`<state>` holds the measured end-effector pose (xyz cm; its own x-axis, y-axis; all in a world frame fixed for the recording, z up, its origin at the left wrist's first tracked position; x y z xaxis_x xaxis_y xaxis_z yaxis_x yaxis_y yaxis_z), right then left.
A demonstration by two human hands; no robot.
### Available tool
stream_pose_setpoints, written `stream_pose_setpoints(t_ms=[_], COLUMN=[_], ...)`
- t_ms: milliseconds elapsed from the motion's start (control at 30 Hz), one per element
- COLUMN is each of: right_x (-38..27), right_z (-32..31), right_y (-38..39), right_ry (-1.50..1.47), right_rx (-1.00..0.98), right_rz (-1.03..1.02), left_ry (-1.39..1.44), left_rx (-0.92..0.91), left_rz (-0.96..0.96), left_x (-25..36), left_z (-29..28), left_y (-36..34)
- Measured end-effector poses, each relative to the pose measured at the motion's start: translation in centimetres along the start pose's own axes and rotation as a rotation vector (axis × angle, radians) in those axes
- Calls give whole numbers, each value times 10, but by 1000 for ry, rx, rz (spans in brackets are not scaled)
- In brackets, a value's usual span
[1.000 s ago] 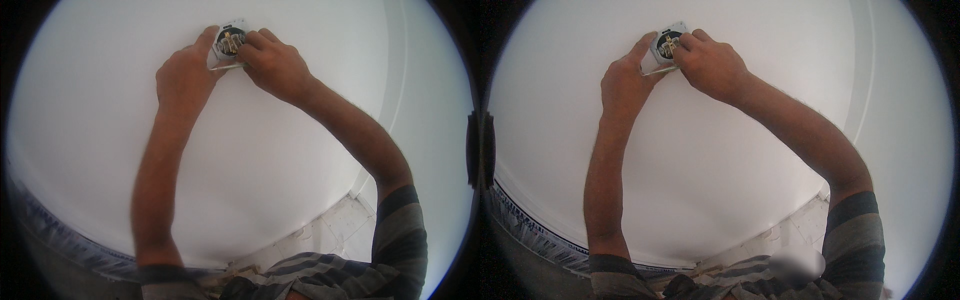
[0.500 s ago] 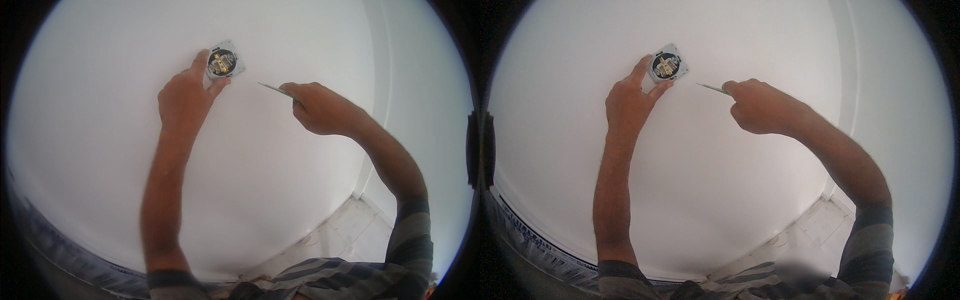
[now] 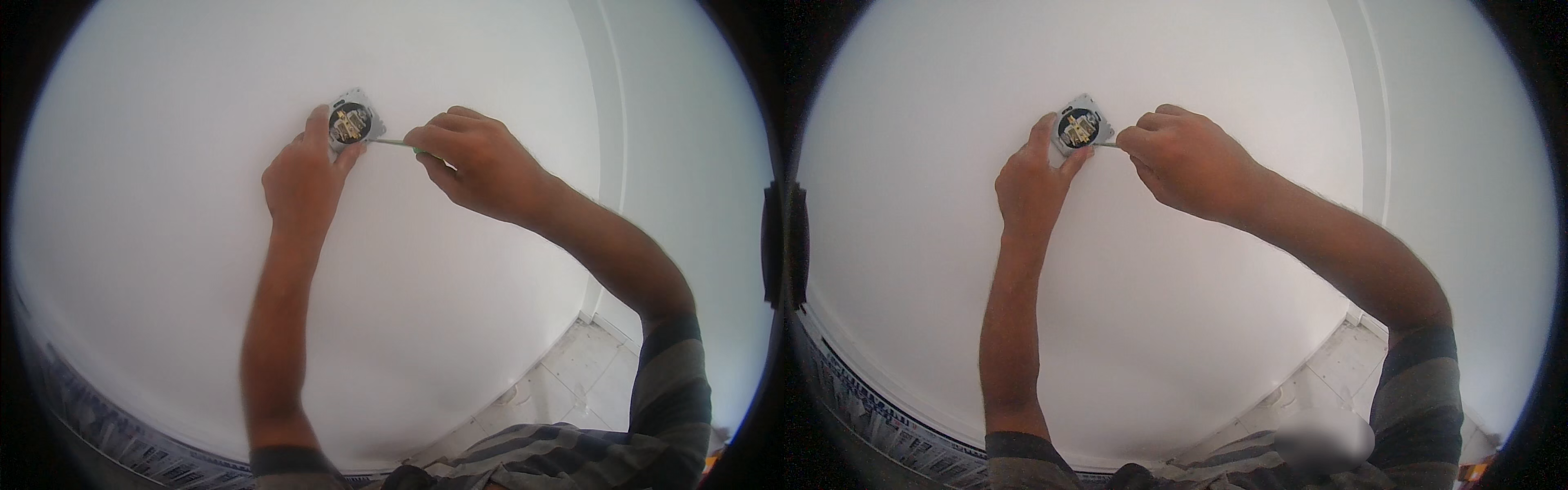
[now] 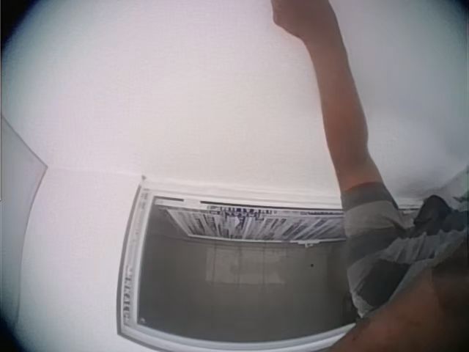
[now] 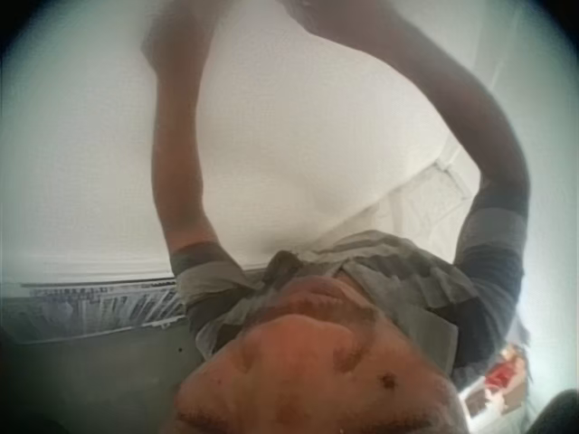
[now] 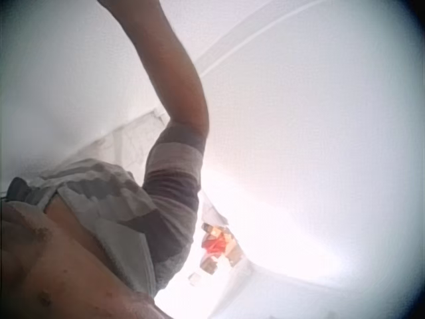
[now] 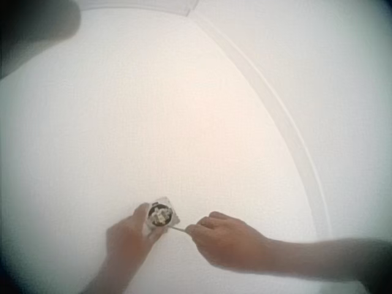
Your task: The person installs a ceiling electrical fixture by connecting wires to a socket and securing it to the ceiling. They use a screwdriver to tighten connections and fasten the fixture, then attach a cover plate to complete the installation.
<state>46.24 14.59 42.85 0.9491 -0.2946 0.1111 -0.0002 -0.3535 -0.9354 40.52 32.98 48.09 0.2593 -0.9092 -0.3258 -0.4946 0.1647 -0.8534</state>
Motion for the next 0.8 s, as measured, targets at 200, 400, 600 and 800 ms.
stream_pose_setpoints(t_ms=[200,400,600,800], right_x=[-6,-7,-8,-14], right_z=[5,11,13,12], right_y=[-5,-4,-3,-6], right_ry=[23,63,90,167], right_rx=[-29,-31,-18,-83], right_rz=[-3,-25,-38,-69], left_ry=[6,6,28,45], left_rx=[-1,-9,18,20], left_rz=[-11,-10,1,-5], left_x=[-3,-2,0,0], left_z=[-2,-1,0,-1], left_y=[1,2,4,3])
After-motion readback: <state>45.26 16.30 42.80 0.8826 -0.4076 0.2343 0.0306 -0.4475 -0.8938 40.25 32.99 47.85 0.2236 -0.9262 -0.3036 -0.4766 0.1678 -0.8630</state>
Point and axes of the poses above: each hand's wrist, its own y-axis away from the middle knuckle, its own z-axis out of the palm, x = y × z, the point moved 5 cm from there along -y, towards the middle knuckle, and after that the axes turned 2 degrees about z, right-handed, at the moved point
